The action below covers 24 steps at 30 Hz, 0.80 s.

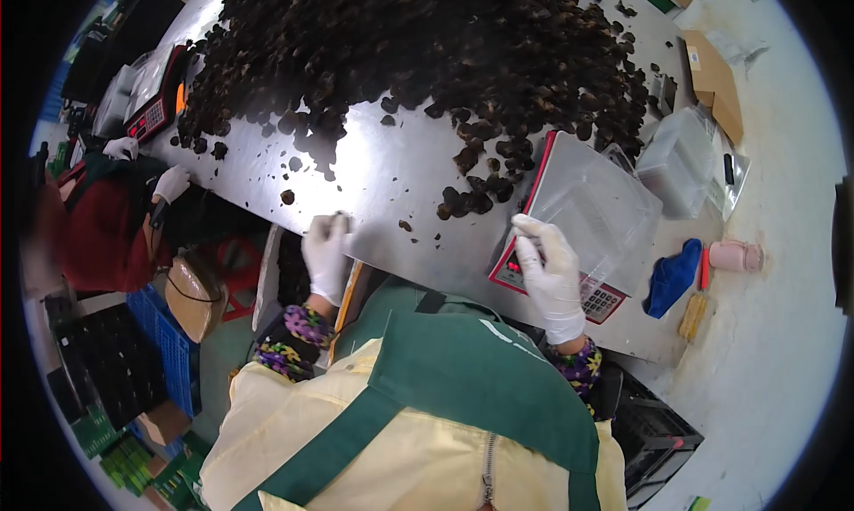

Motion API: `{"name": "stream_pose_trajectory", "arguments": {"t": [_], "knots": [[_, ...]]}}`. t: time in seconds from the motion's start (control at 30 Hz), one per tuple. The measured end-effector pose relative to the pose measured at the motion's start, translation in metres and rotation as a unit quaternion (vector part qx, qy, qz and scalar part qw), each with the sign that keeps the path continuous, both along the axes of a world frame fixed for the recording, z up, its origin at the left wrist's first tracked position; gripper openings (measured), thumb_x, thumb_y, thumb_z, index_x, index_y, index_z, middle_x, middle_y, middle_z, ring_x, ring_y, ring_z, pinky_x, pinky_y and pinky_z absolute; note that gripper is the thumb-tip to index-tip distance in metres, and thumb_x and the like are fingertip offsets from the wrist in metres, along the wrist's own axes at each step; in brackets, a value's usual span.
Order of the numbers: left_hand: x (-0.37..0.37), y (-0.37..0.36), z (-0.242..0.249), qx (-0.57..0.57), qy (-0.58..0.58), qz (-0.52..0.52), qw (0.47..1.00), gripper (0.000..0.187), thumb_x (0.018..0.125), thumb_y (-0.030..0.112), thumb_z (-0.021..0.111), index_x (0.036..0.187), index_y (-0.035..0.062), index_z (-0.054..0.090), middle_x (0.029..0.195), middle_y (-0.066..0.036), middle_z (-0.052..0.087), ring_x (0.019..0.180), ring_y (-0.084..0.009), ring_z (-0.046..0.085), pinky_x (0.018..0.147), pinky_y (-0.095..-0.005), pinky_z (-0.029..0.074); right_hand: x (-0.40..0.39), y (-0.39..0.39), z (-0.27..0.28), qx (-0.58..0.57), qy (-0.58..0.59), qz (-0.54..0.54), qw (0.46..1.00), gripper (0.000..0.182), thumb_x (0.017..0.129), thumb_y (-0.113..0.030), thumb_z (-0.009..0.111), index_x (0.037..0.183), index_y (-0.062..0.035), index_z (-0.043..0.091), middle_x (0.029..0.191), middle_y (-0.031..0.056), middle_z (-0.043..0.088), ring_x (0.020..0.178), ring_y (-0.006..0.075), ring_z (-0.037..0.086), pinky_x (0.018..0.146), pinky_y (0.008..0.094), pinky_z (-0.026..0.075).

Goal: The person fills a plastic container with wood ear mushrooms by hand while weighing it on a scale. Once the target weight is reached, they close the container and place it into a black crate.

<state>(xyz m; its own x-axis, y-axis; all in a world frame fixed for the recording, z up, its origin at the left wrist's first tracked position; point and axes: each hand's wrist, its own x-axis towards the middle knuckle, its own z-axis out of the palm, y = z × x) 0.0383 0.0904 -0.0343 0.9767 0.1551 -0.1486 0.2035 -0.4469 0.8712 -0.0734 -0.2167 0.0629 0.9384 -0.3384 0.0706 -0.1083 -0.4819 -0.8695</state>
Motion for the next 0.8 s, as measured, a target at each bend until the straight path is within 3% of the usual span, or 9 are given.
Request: {"name": "stream_pose_trajectory", "arguments": {"t": [0.07,0.1,0.17,0.23,0.43,0.5,0.67,0.73,0.8], "knots": [[0.003,0.073,-0.054,0.102,-0.015,0.080,0.991,0.023,0.091,0.021,0.070,0.097,-0.0006,0.065,0.082,-0.009,0.068,0.075,-0.0170,0.063,0.072,-0.0325,0.051,-0.009,-0.013,-0.001,-0.001,0.005,-0.021,1.000,0.019,0.094,-0.008,0.063,0.113,-0.0039,0.067,0.099,0.0107,0.068,0.087,0.0223,0.067,0.080,0.0329,0.052],[-0.001,0.092,-0.065,0.117,-0.042,0.101,0.987,0.031,0.091,0.022,0.070,0.108,-0.0027,0.063,0.092,-0.014,0.068,0.083,-0.0229,0.066,0.079,-0.0360,0.053,-0.013,-0.018,0.000,0.002,0.006,-0.021,1.000,0.019,0.094,-0.008,0.063,0.113,-0.0039,0.067,0.099,0.0107,0.068,0.087,0.0223,0.067,0.080,0.0329,0.052],[-0.001,0.110,-0.069,0.288,-0.064,0.116,0.948,0.039,0.092,0.022,0.069,0.119,-0.0046,0.060,0.105,-0.019,0.067,0.095,-0.0268,0.066,0.086,-0.0375,0.052,-0.021,-0.025,0.000,-0.013,0.011,-0.046,0.999,0.019,0.095,-0.008,0.062,0.112,-0.0032,0.067,0.098,0.0106,0.069,0.088,0.0227,0.067,0.081,0.0327,0.052],[0.008,0.089,-0.058,0.172,-0.083,0.057,0.980,0.041,0.090,0.019,0.069,0.124,-0.0036,0.059,0.117,-0.020,0.064,0.102,-0.0276,0.064,0.091,-0.0374,0.050,-0.029,-0.027,-0.001,-0.002,0.018,-0.061,0.998,0.018,0.095,-0.007,0.061,0.112,-0.0028,0.067,0.099,0.0109,0.069,0.090,0.0227,0.067,0.082,0.0328,0.052],[0.044,-0.072,-0.042,-0.029,-0.119,-0.213,0.969,0.034,0.091,0.017,0.067,0.122,0.0048,0.061,0.111,-0.015,0.064,0.102,-0.0274,0.063,0.089,-0.0374,0.051,-0.043,-0.030,-0.012,-0.020,0.019,-0.092,0.995,0.017,0.094,-0.004,0.060,0.109,-0.0029,0.067,0.100,0.0116,0.070,0.092,0.0228,0.068,0.083,0.0334,0.052],[0.073,-0.117,-0.054,0.106,-0.169,-0.312,0.929,0.035,0.088,0.019,0.069,0.121,0.0094,0.063,0.110,-0.016,0.063,0.102,-0.0330,0.063,0.086,-0.0414,0.052,-0.048,-0.029,-0.012,-0.064,0.011,-0.090,0.994,0.017,0.094,-0.003,0.060,0.109,-0.0020,0.067,0.100,0.0118,0.069,0.091,0.0231,0.068,0.083,0.0337,0.052],[0.098,-0.204,-0.046,0.239,-0.178,-0.372,0.879,0.028,0.087,0.018,0.066,0.114,0.0127,0.064,0.101,-0.015,0.063,0.099,-0.0352,0.063,0.081,-0.0438,0.052,-0.063,-0.023,-0.005,-0.047,0.001,-0.141,0.989,0.019,0.092,0.003,0.060,0.109,-0.0004,0.067,0.100,0.0125,0.069,0.092,0.0243,0.068,0.084,0.0334,0.052],[0.106,-0.202,-0.074,0.208,-0.196,-0.415,0.864,0.023,0.087,0.017,0.064,0.110,0.0129,0.064,0.099,-0.014,0.063,0.095,-0.0350,0.063,0.080,-0.0438,0.052,-0.072,-0.023,-0.003,-0.056,-0.004,-0.163,0.985,0.020,0.091,0.004,0.060,0.109,0.0000,0.066,0.099,0.0127,0.069,0.092,0.0247,0.068,0.084,0.0333,0.052],[0.110,-0.193,-0.088,0.153,-0.234,-0.455,0.845,0.012,0.087,0.016,0.061,0.098,0.0127,0.065,0.094,-0.013,0.063,0.088,-0.0353,0.064,0.076,-0.0452,0.052,-0.085,-0.024,-0.003,-0.085,0.007,-0.163,0.983,0.019,0.096,0.006,0.054,0.112,0.0032,0.065,0.108,0.0129,0.067,0.098,0.0187,0.067,0.089,0.0292,0.052]]}}
